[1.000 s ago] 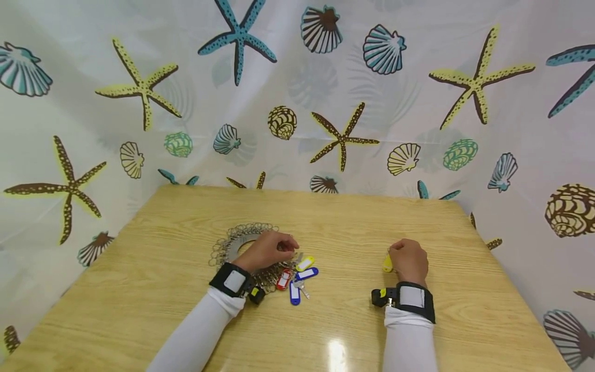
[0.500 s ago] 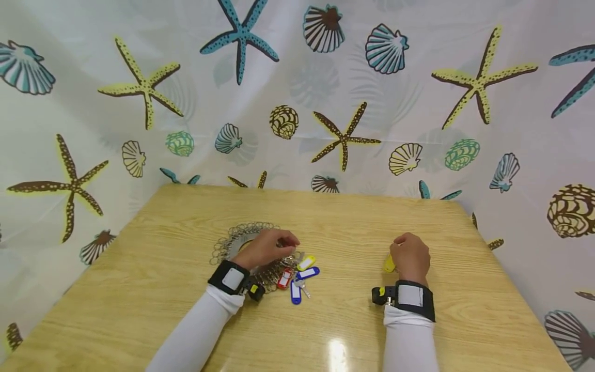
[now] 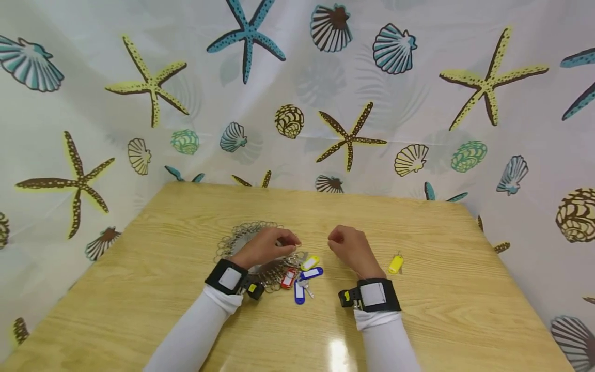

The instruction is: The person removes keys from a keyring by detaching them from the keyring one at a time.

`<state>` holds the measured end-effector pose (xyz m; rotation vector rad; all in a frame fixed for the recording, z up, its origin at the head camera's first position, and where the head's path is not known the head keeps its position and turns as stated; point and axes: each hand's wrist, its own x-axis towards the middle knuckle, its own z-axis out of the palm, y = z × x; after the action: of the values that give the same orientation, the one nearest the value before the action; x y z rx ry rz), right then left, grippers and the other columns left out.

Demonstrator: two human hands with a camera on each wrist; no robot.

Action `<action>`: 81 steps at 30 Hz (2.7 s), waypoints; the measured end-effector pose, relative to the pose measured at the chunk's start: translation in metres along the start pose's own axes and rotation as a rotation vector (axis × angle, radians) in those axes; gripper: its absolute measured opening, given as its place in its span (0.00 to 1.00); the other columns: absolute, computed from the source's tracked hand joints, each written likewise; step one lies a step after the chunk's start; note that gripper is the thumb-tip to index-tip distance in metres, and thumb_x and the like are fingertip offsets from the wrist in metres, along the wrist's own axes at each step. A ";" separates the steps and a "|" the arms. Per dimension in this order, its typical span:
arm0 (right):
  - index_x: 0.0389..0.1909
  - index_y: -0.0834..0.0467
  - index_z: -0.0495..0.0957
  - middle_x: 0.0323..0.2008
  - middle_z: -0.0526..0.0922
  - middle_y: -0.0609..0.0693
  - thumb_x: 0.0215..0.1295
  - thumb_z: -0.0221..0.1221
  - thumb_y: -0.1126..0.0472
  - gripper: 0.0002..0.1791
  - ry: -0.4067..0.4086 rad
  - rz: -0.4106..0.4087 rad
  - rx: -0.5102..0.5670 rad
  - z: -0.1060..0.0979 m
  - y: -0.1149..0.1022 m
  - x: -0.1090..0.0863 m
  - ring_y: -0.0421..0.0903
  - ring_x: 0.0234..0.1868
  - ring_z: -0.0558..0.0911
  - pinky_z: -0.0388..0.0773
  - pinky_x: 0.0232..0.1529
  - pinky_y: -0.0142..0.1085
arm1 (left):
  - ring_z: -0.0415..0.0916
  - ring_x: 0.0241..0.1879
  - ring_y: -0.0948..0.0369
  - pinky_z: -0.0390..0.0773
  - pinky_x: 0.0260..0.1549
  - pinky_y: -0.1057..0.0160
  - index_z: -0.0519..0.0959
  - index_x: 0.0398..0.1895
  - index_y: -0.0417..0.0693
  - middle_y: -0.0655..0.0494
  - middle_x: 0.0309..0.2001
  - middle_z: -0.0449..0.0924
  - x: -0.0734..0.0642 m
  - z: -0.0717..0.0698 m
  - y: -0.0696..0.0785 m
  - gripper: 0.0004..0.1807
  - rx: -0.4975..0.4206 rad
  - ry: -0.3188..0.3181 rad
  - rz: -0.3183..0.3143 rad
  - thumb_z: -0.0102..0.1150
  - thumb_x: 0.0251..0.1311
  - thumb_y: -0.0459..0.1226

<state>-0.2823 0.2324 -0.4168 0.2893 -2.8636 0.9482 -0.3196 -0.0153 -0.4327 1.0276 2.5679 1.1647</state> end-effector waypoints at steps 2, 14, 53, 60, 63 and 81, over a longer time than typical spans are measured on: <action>0.37 0.58 0.82 0.33 0.82 0.49 0.64 0.62 0.63 0.04 -0.050 -0.030 0.005 0.012 -0.008 0.002 0.45 0.34 0.78 0.75 0.38 0.41 | 0.79 0.40 0.62 0.77 0.40 0.64 0.81 0.50 0.42 0.56 0.42 0.82 -0.002 -0.002 -0.001 0.12 0.003 -0.008 -0.004 0.58 0.67 0.37; 0.28 0.56 0.84 0.31 0.77 0.49 0.57 0.68 0.61 0.03 -0.211 -0.095 -0.074 0.052 -0.030 0.003 0.43 0.33 0.74 0.72 0.36 0.39 | 0.80 0.37 0.65 0.77 0.38 0.67 0.82 0.51 0.43 0.56 0.40 0.84 -0.013 -0.014 0.007 0.14 0.097 -0.081 0.033 0.60 0.65 0.38; 0.40 0.59 0.73 0.37 0.77 0.52 0.74 0.51 0.61 0.05 -0.085 -0.122 0.290 0.058 -0.039 0.003 0.47 0.39 0.79 0.74 0.38 0.40 | 0.79 0.36 0.63 0.77 0.36 0.66 0.84 0.43 0.45 0.57 0.37 0.83 -0.013 -0.012 0.008 0.07 0.090 -0.018 -0.016 0.60 0.64 0.33; 0.41 0.61 0.72 0.32 0.75 0.57 0.75 0.49 0.61 0.07 -0.147 -0.018 0.413 0.058 -0.042 0.003 0.49 0.26 0.76 0.72 0.27 0.37 | 0.79 0.38 0.63 0.77 0.38 0.66 0.82 0.46 0.45 0.57 0.38 0.83 -0.013 -0.011 0.009 0.09 0.106 -0.024 -0.031 0.61 0.63 0.33; 0.42 0.63 0.72 0.29 0.76 0.59 0.75 0.49 0.61 0.08 -0.156 0.000 0.432 0.058 -0.041 0.004 0.46 0.22 0.72 0.69 0.24 0.35 | 0.79 0.38 0.64 0.77 0.38 0.67 0.82 0.46 0.45 0.58 0.38 0.82 -0.013 -0.009 0.009 0.09 0.104 -0.027 -0.039 0.62 0.63 0.33; 0.53 0.65 0.72 0.47 0.75 0.62 0.67 0.54 0.68 0.15 -0.270 0.045 0.584 0.056 -0.045 0.003 0.50 0.38 0.77 0.78 0.33 0.41 | 0.76 0.33 0.65 0.76 0.34 0.67 0.79 0.36 0.50 0.60 0.32 0.79 -0.010 -0.004 0.007 0.02 0.131 -0.018 -0.006 0.63 0.62 0.34</action>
<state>-0.2781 0.1628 -0.4349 0.4284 -2.7492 1.8750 -0.3094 -0.0208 -0.4262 1.0503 2.6612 0.9920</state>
